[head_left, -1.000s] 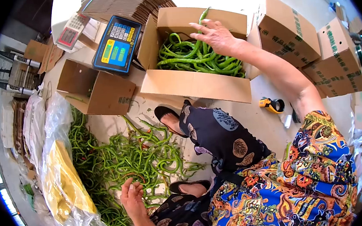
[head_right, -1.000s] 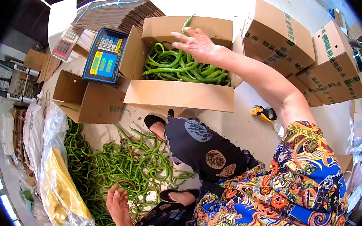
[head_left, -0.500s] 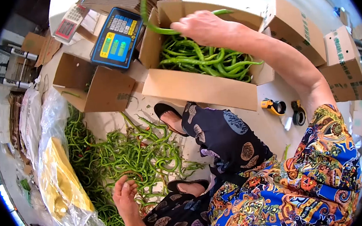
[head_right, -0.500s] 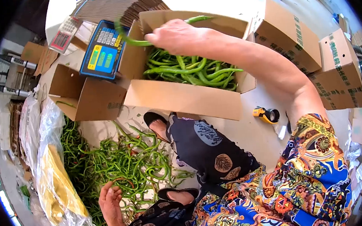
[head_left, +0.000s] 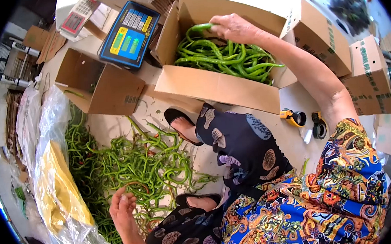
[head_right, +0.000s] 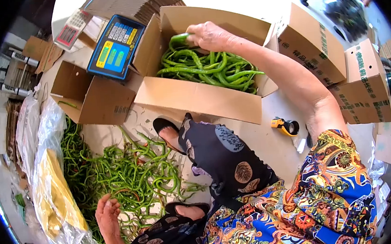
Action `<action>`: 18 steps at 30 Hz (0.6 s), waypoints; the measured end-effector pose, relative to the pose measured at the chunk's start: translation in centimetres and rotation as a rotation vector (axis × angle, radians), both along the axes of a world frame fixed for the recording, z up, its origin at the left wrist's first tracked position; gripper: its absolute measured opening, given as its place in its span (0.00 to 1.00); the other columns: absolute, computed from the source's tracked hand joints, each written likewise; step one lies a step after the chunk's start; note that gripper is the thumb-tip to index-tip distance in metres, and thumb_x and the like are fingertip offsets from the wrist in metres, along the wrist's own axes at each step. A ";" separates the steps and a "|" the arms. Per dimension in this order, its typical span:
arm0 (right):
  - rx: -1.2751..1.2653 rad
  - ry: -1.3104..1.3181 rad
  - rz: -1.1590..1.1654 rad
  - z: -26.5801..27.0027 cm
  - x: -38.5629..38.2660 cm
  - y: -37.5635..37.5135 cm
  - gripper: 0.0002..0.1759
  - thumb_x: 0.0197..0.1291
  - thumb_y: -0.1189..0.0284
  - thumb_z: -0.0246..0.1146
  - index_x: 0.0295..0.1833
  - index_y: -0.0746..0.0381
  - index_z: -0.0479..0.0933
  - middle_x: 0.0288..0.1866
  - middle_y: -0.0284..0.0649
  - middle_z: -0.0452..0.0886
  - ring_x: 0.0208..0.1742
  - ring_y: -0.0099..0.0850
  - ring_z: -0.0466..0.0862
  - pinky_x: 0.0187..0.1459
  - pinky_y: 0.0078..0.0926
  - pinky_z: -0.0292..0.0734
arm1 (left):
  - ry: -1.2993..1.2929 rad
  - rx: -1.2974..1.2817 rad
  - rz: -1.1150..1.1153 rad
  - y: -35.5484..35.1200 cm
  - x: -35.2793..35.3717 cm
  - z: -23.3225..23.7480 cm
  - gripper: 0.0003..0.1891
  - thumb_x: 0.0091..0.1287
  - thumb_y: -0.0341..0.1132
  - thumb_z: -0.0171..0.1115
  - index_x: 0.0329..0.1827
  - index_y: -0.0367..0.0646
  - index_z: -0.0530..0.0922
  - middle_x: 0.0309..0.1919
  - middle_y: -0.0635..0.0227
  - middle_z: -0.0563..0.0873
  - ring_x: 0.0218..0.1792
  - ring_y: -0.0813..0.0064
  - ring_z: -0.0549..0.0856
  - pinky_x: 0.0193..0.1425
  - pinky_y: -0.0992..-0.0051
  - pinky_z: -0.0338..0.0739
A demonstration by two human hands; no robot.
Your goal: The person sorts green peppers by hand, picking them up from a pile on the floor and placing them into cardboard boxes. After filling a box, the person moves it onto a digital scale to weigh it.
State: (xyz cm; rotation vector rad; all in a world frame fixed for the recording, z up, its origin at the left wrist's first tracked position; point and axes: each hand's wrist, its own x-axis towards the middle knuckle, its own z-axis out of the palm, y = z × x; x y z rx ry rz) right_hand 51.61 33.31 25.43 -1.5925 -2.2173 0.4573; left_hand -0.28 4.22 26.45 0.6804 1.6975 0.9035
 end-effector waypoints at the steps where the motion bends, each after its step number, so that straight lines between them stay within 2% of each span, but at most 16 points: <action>1: 0.074 -0.011 -0.034 -0.4 -0.4 0.6 0.13 0.67 0.69 0.56 0.52 0.64 0.76 0.29 0.46 0.83 0.33 0.40 0.84 0.39 0.37 0.78 | 0.012 0.008 0.000 0.0 -0.6 0.2 0.16 0.71 0.32 0.56 0.60 0.38 0.74 0.39 0.68 0.83 0.37 0.79 0.82 0.41 0.82 0.75; 3: 0.200 -0.219 -0.074 -1.9 -0.3 2.0 0.14 0.67 0.69 0.56 0.53 0.63 0.76 0.40 0.50 0.84 0.45 0.48 0.83 0.47 0.43 0.77 | 0.024 0.001 0.020 -0.1 -1.5 0.8 0.16 0.71 0.33 0.56 0.59 0.39 0.75 0.39 0.69 0.83 0.37 0.79 0.82 0.41 0.82 0.75; 5: 0.222 -0.291 0.028 -6.1 3.0 5.0 0.16 0.66 0.65 0.58 0.54 0.62 0.77 0.45 0.52 0.83 0.50 0.50 0.82 0.51 0.44 0.76 | 0.113 0.020 0.037 -0.7 -3.0 0.4 0.17 0.69 0.33 0.55 0.59 0.37 0.75 0.38 0.67 0.84 0.35 0.81 0.81 0.40 0.81 0.75; 7: -0.137 -0.390 -0.122 -5.6 2.0 4.1 0.19 0.64 0.62 0.60 0.55 0.62 0.77 0.47 0.54 0.82 0.52 0.50 0.81 0.55 0.43 0.75 | 0.201 -0.017 -0.039 -1.8 -4.8 0.3 0.18 0.68 0.33 0.53 0.59 0.38 0.76 0.39 0.69 0.83 0.36 0.82 0.80 0.41 0.80 0.75; 8: -0.119 -0.509 -0.071 -7.4 3.4 5.2 0.22 0.61 0.59 0.61 0.56 0.60 0.76 0.53 0.50 0.80 0.57 0.50 0.79 0.55 0.48 0.75 | 0.266 -0.051 0.032 -2.3 -4.8 -0.1 0.18 0.68 0.33 0.54 0.59 0.37 0.76 0.38 0.70 0.83 0.37 0.81 0.81 0.41 0.80 0.75; 10: 0.070 -0.643 -0.106 -4.3 1.0 2.2 0.26 0.62 0.60 0.61 0.63 0.58 0.72 0.66 0.45 0.72 0.64 0.49 0.74 0.59 0.52 0.72 | 0.270 -0.067 0.094 -4.1 -5.3 -1.1 0.18 0.69 0.34 0.54 0.59 0.36 0.76 0.40 0.68 0.84 0.38 0.80 0.82 0.43 0.81 0.76; 11: 0.322 -0.604 0.000 -3.7 0.9 1.5 0.25 0.63 0.63 0.60 0.64 0.60 0.71 0.64 0.47 0.73 0.63 0.49 0.74 0.61 0.47 0.72 | 0.218 -0.082 0.128 -5.5 -6.6 -2.7 0.18 0.69 0.34 0.54 0.60 0.36 0.76 0.41 0.67 0.85 0.39 0.80 0.83 0.44 0.81 0.76; 12: 0.419 -0.533 0.070 -2.4 -0.6 0.4 0.26 0.65 0.64 0.59 0.66 0.62 0.69 0.64 0.47 0.73 0.62 0.49 0.75 0.62 0.44 0.71 | 0.217 -0.117 0.136 -6.4 -7.0 -3.4 0.18 0.69 0.33 0.54 0.59 0.35 0.76 0.41 0.66 0.85 0.39 0.80 0.83 0.44 0.81 0.77; 14: 0.224 -0.249 0.275 3.2 -5.4 -4.3 0.20 0.67 0.66 0.57 0.60 0.64 0.73 0.55 0.50 0.80 0.56 0.47 0.79 0.60 0.39 0.72 | 0.204 -0.145 0.147 -8.2 -7.2 -5.9 0.17 0.68 0.33 0.54 0.57 0.35 0.77 0.39 0.65 0.85 0.38 0.80 0.83 0.43 0.81 0.77; 15: 0.159 -0.135 0.343 4.2 -7.3 -6.0 0.18 0.68 0.66 0.55 0.57 0.65 0.75 0.47 0.50 0.83 0.48 0.44 0.83 0.54 0.36 0.76 | 0.205 -0.154 0.131 -9.0 -7.2 -7.2 0.17 0.68 0.33 0.55 0.56 0.34 0.77 0.38 0.65 0.86 0.37 0.81 0.83 0.42 0.80 0.77; 17: -0.004 -0.062 0.491 5.8 -11.2 -9.3 0.13 0.66 0.71 0.57 0.53 0.63 0.78 0.39 0.46 0.84 0.40 0.36 0.84 0.45 0.27 0.79 | 0.248 -0.173 0.067 -10.1 -6.6 -10.0 0.17 0.67 0.34 0.56 0.55 0.33 0.78 0.34 0.64 0.86 0.33 0.81 0.83 0.38 0.79 0.78; 18: -0.111 -0.007 0.600 7.1 -13.5 -11.2 0.12 0.64 0.74 0.59 0.52 0.63 0.78 0.36 0.43 0.83 0.37 0.34 0.83 0.42 0.26 0.77 | 0.216 -0.195 0.045 -10.6 -6.4 -11.9 0.18 0.65 0.33 0.58 0.56 0.35 0.77 0.35 0.66 0.85 0.33 0.80 0.81 0.38 0.81 0.75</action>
